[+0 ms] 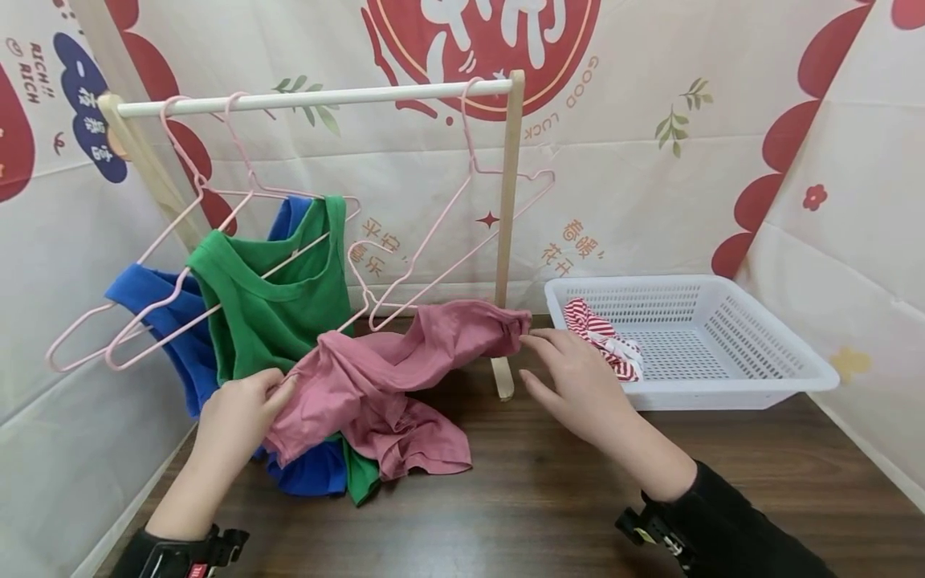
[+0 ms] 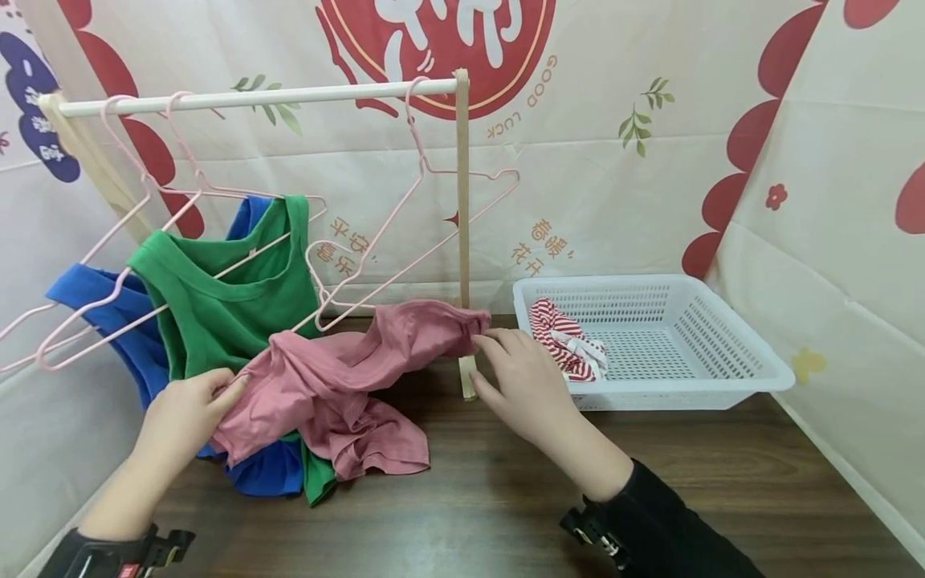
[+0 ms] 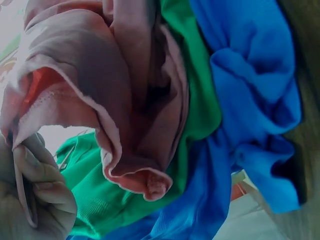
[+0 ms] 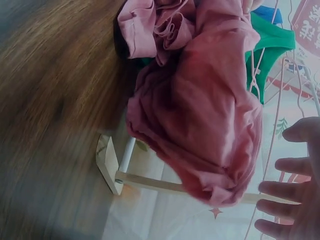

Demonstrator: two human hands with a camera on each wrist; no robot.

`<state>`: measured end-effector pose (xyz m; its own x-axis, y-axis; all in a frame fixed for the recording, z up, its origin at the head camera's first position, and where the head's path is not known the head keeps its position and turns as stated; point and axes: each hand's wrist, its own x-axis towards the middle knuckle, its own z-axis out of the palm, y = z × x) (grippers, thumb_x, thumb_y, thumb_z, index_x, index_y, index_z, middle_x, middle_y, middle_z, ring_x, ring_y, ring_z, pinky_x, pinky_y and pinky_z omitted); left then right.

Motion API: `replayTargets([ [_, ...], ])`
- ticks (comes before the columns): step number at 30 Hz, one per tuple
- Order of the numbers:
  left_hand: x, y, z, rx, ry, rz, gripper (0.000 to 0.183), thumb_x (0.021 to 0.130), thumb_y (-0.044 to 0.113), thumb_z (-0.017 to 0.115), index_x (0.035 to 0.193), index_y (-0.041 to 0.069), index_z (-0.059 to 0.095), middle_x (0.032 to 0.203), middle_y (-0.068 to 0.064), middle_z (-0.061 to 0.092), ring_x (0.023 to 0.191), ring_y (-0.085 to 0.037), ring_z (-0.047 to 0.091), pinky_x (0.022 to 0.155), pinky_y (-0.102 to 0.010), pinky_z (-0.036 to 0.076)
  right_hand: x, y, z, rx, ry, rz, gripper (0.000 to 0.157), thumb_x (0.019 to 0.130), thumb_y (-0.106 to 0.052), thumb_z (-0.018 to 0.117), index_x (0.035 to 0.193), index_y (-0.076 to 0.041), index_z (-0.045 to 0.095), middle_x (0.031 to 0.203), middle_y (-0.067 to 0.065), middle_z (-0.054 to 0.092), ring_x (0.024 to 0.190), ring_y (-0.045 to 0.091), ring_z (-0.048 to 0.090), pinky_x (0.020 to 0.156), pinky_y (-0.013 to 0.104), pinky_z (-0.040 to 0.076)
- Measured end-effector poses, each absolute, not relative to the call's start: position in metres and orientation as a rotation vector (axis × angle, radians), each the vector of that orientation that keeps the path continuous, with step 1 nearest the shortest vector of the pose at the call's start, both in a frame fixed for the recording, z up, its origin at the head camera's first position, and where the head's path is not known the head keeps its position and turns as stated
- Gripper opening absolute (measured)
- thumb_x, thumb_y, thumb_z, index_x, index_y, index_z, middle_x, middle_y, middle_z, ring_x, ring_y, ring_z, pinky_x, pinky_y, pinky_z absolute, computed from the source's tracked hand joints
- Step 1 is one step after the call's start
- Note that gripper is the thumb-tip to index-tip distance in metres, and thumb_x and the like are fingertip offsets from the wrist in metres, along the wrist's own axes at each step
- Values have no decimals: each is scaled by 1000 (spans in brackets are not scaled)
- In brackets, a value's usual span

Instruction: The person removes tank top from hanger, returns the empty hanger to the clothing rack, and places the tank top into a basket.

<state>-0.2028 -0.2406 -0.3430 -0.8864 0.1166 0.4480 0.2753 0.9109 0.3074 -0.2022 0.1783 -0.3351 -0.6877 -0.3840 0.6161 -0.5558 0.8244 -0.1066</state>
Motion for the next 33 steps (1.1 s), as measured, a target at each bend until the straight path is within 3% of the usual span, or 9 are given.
replayTargets([
  [8, -204, -226, -349, -357, -2683, -509, 22, 97, 23, 60, 78, 12, 64, 55, 2, 47, 51, -17, 46, 48, -34, 35, -209, 174, -339, 721, -2429, 390, 54, 87, -29, 71, 133, -5, 57, 132, 16, 55, 122, 33, 50, 100, 51, 39],
  [14, -203, -218, -358, -427, -2665, -503, 35, 96, 21, 62, 64, 18, 47, 52, 4, 35, 48, -15, 39, 48, -32, 32, -215, 173, -350, 721, -2496, 372, 55, 88, -32, 72, 133, -5, 57, 133, 17, 56, 123, 34, 50, 102, 51, 38],
  [22, -204, -208, -365, -531, -2638, -466, 38, 93, 19, 66, 62, 20, 45, 52, 8, 34, 50, -11, 39, 51, -31, 34, -211, 175, -359, 658, -2598, 404, 49, 89, -21, 72, 132, -4, 56, 111, 11, 66, 103, 29, 62, 87, 47, 49],
  [33, -206, -199, -368, -705, -2444, -397, 45, 86, 18, 73, 58, 22, 37, 51, 13, 25, 46, -5, 30, 47, -25, 27, -208, 179, -369, 641, -2625, 358, 30, 86, -20, 73, 112, -6, 68, 99, 7, 69, 98, 28, 61, 88, 45, 47],
])
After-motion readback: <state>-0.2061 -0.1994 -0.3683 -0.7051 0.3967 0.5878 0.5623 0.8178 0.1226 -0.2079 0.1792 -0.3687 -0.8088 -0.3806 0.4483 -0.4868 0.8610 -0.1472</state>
